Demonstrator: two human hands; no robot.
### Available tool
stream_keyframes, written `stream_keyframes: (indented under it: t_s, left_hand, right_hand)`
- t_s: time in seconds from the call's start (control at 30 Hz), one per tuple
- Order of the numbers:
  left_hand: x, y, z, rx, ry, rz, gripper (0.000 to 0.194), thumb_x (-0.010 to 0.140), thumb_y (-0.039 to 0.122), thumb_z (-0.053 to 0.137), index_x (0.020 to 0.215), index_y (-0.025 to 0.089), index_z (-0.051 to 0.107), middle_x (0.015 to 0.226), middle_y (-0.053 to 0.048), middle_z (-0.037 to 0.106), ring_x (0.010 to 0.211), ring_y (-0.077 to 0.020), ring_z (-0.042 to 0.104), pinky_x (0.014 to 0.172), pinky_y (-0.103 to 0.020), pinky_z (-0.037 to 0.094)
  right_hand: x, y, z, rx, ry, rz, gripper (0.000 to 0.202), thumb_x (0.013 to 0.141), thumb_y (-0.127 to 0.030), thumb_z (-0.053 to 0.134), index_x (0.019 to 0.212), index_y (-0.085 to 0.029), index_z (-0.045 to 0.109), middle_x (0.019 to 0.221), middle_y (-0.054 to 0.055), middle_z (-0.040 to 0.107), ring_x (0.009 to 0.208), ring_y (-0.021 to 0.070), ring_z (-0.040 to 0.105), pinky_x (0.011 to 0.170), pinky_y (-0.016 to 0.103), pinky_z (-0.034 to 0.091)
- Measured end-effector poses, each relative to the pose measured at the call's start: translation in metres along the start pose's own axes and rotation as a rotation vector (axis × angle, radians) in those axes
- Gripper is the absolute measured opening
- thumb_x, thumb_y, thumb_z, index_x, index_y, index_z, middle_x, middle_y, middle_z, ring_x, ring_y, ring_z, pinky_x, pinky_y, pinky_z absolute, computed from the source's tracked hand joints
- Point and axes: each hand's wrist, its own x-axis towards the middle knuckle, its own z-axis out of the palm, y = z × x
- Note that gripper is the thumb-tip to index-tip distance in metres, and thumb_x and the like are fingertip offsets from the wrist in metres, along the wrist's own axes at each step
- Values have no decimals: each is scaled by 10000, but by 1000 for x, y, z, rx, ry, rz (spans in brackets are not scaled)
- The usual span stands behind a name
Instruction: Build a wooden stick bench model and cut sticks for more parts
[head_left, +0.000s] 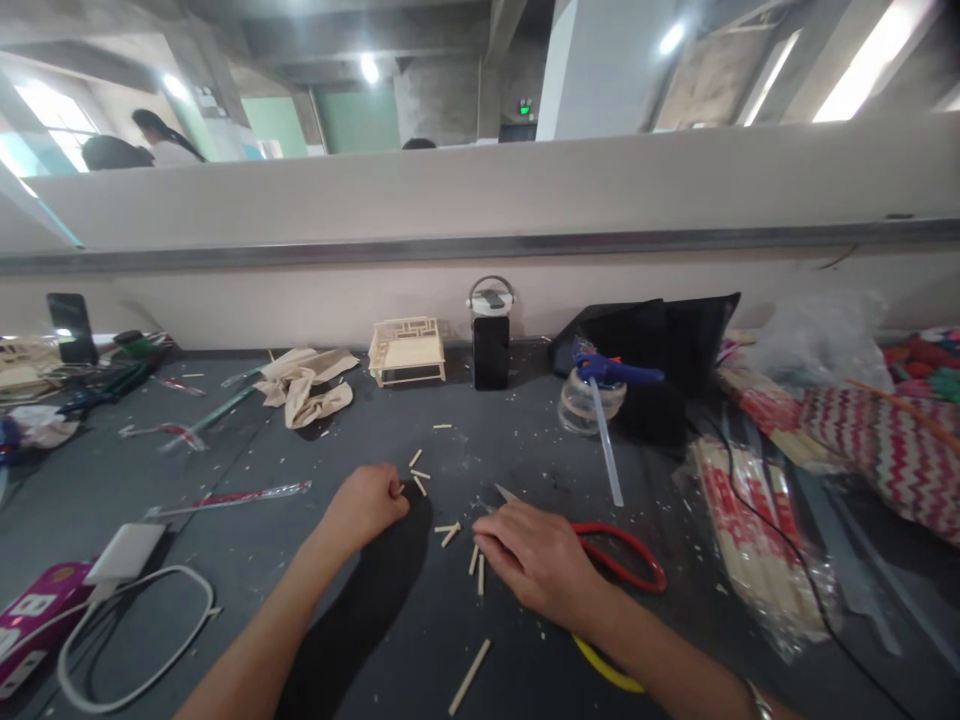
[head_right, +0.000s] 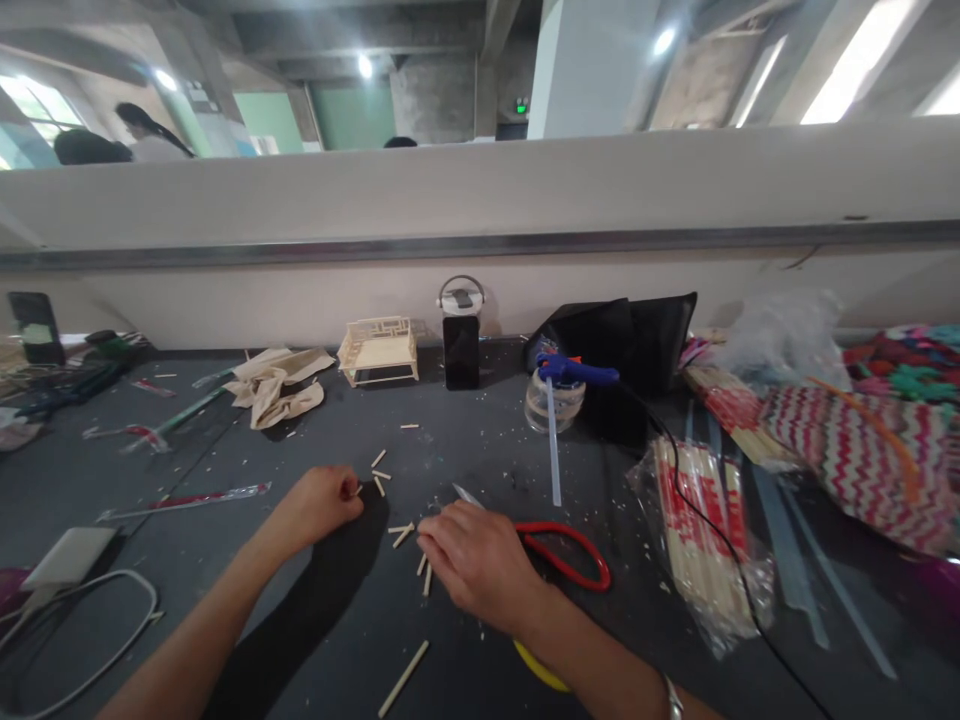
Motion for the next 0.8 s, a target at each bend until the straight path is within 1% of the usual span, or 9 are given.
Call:
stream_keyframes:
  t_s: [0.03,0.07,0.13,0.17,0.23,0.3,0.47,0.67,0.8]
  left_hand:
    - [-5,6,-2,-141,-29,13,76,703,190,487,727,170,557,665,-13,598,607,-142,585,570,-242,444]
    - [-10,14,-3,-423,-84,20,80,709,211,494,752,171,547,633,14,564,533,-118,547,521,-230,433]
    - [-21,32,-4,-997,-204,33,100,714,264,528,751,171,523,579,42,508,476,-99,495,487,-230,430]
    - [-25,41,-3,-1186,-255,16,112,696,264,561,739,168,522,554,49,494,461,-92,478,481,-227,424]
    - [-32,56,2,-1400,-326,-33,117,657,229,605,715,156,534,524,50,501,447,-80,473,482,-215,405]
    - [-35,65,9,-1492,-351,-52,102,636,187,627,689,141,553,527,43,518,463,-69,477,490,-195,381]
    - [-34,68,24,-1594,-345,-61,111,645,171,689,673,126,592,577,38,532,511,-52,459,507,-175,352]
    - [-34,65,23,-1712,-396,15,119,715,204,716,796,140,659,669,9,608,607,-75,534,617,-199,415]
    - [-35,62,24,-1733,-456,48,172,728,211,724,881,137,706,806,-41,684,733,-115,600,724,-238,450]
  right_hand:
    - [-1,-1,-1,36,35,15,181,930,-257,446,1025,-188,583,769,25,623,716,149,574,659,268,450]
    - [-2,-3,-3,66,63,31,244,920,-294,475,1126,-185,546,813,35,631,751,158,583,682,280,467]
    - [-2,-7,-5,96,88,60,520,863,-427,557,1296,-173,424,945,77,635,859,195,590,746,328,497]
    - [-2,-9,-5,94,90,71,669,816,-504,591,1347,-165,367,1023,105,623,918,219,584,779,359,503]
    - [-1,-10,-5,72,96,89,838,739,-605,617,1383,-157,323,1140,147,585,1009,260,561,830,409,501]
    - [-1,-9,-3,57,110,91,804,735,-613,613,1355,-159,377,1164,152,579,1037,268,552,849,418,497]
    - [0,-5,-2,88,146,70,476,812,-496,603,1158,-173,557,1010,93,641,930,216,586,801,359,500]
    - [0,-6,-5,130,163,70,319,854,-353,600,1127,-190,577,936,62,643,857,186,579,759,325,486]
    - [0,-5,-4,153,192,65,303,851,-333,614,1122,-205,574,930,53,640,857,180,575,767,319,480]
